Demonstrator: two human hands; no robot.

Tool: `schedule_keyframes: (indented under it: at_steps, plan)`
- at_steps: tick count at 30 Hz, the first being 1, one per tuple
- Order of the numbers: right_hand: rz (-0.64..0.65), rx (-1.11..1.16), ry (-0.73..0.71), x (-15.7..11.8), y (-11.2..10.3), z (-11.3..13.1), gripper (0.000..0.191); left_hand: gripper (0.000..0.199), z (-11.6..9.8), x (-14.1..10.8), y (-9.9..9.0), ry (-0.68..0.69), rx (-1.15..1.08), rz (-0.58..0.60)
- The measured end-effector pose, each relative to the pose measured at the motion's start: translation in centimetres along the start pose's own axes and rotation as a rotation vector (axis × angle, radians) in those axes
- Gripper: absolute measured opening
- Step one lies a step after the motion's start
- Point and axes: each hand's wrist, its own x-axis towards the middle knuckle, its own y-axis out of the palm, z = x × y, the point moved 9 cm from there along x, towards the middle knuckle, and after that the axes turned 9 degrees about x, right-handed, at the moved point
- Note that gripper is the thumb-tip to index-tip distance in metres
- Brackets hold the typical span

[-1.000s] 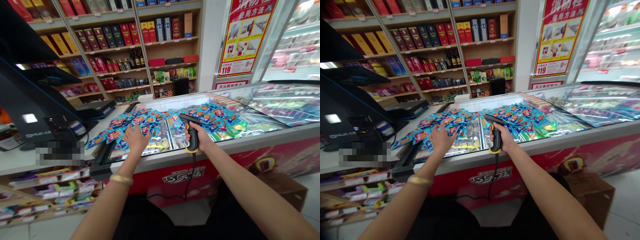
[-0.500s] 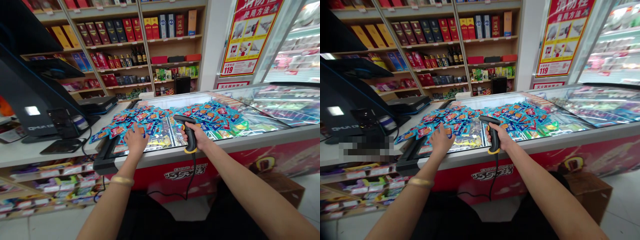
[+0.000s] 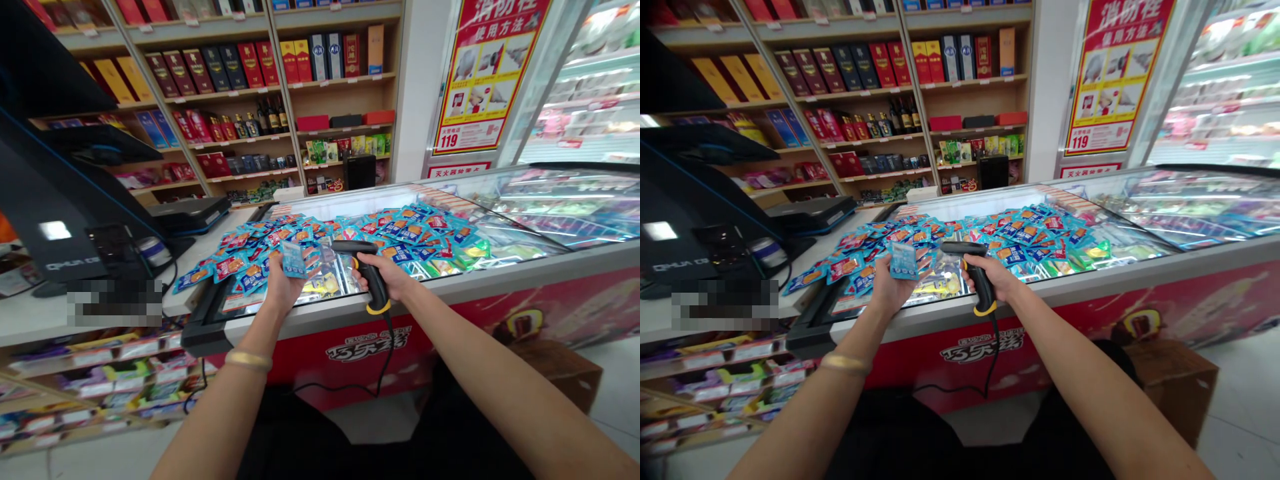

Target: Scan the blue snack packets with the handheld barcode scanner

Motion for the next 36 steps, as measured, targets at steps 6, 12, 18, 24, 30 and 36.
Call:
schedule_keyframes:
  at_steps: [6, 12, 18, 24, 30, 36]
  plan:
    - [0.02, -0.055, 0.036, -0.2, 0.3, -0.3, 0.021, 0.044, 1.2, -0.7, 1.7, -0.103, 0.066, 0.1]
    - [0.061, -0.052, 0.03, -0.2, 0.5, -0.2, 0.021, 0.037, 1.4, -0.6, 1.7, -0.064, 0.176, 0.098]
    - [0.097, -0.054, 0.024, -0.2, 0.6, -0.2, 0.023, 0.039, 1.8, -0.4, 2.1, -0.021, 0.282, 0.159]
    - [0.114, -0.055, 0.026, -0.2, 0.7, -0.2, 0.023, 0.044, 1.9, -0.4, 2.2, 0.003, 0.338, 0.193]
    - [0.117, -0.072, 0.011, -0.2, 0.8, -0.1, 0.022, 0.045, 2.1, -0.2, 2.0, 0.001, 0.324, 0.185]
    - [0.127, -0.044, 0.012, -0.1, 0.7, -0.2, 0.021, 0.05, 1.9, -0.6, 2.1, 0.006, 0.356, 0.195]
